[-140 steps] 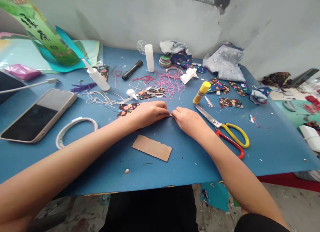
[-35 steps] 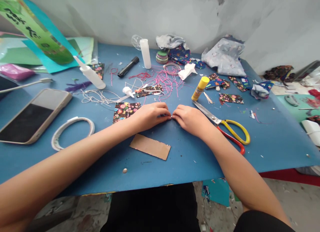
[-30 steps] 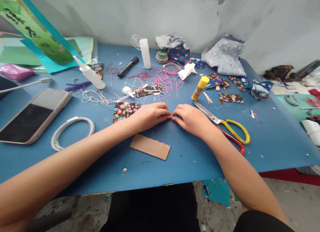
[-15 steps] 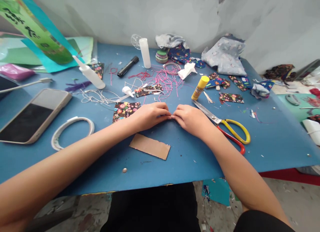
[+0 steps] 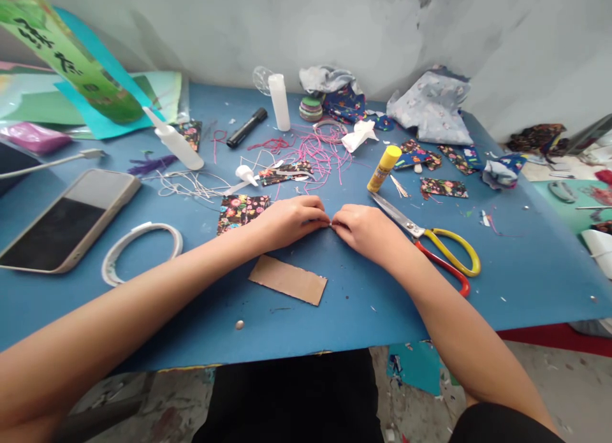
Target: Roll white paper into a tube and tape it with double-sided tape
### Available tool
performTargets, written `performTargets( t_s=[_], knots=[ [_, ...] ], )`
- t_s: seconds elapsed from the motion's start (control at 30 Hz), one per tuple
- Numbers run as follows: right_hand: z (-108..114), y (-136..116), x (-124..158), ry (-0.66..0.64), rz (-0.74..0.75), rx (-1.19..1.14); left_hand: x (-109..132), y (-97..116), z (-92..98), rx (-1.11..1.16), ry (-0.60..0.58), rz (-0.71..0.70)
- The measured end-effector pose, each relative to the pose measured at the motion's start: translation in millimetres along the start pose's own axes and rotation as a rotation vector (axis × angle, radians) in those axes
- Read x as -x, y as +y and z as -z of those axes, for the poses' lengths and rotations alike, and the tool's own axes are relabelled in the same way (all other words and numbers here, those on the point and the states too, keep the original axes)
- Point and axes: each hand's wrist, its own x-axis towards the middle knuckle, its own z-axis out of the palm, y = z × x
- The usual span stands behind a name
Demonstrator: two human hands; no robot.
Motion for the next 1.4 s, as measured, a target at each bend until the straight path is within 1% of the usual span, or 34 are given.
performTargets(
  t_s=[0.2, 0.33, 0.47, 0.53, 0.6, 0.7, 0.83, 1.13, 1.27, 1.4],
  knots=[
    [1, 0, 2, -0.021, -0.002, -0.01, 0, -1, 0.4, -0.002, -0.024, -0.044],
    [0, 0, 2, -0.009, -0.006, 0.025, 0, 2, 3.5, -0.069, -0.049, -0.066],
    [-2, -3, 2, -0.025, 0.029, 0.163, 0, 3, 3.6, -0.121, -0.048, -0.084],
    [-4, -4, 2, -0.029, 0.061, 0.25, 0, 2, 1.3, -0.094, -0.03, -0.076],
    [-7, -3, 1, -0.023, 0.087, 0.277, 1, 0, -1.5, -0.039, -0.008, -0.07],
    [-8, 0, 0, -0.017, 0.089, 0.194, 2, -4, -4.3, 0.041, 0.02, -0.07],
    [-6, 3, -1, -0.024, 0.042, 0.064, 1, -6, -3.8, 0.099, 0.033, -0.069],
    [-2, -3, -1, -0.042, -0.041, -0.01, 0, -2, -2.3, 0.06, 0.005, -0.045],
    [1, -6, -2, -0.059, -0.134, -0.051, -2, 3, 0.2, -0.034, -0.017, -0.043],
    [5, -6, -2, -0.052, -0.208, -0.102, -3, 10, 3.6, -0.263, -0.115, -0.125]
  ],
)
